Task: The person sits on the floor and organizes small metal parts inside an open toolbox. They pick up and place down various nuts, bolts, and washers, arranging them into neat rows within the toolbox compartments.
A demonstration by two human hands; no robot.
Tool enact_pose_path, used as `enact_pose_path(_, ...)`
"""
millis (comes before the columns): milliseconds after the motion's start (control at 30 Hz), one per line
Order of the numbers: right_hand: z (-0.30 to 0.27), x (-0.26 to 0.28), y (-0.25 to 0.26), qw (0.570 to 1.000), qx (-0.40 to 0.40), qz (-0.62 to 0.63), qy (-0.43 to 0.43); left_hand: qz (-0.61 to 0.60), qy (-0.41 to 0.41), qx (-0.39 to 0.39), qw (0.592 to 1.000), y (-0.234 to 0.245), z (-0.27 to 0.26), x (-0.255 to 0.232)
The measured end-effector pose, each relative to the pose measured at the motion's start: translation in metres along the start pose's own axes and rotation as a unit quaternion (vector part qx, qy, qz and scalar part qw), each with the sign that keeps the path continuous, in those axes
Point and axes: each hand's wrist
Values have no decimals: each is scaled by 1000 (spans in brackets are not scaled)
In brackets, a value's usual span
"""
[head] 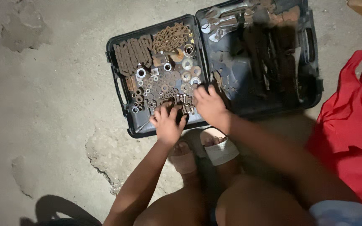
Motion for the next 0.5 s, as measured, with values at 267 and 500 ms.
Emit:
enact_pose_path(267, -26, -30, 23, 959, -103, 230, -130, 3, 11, 16, 1000, 3, 1, 8)
enact_pose_path(500, -13, -8, 27, 980, -95, 136, -111, -11, -5, 8, 1000, 6, 1, 2)
Point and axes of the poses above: each hand's wrist, its own z-axis towards the middle knuckle, its own y-axis out of the back of the hand, x = y × z, and after that the axes turned 8 degrees about z, right-handed
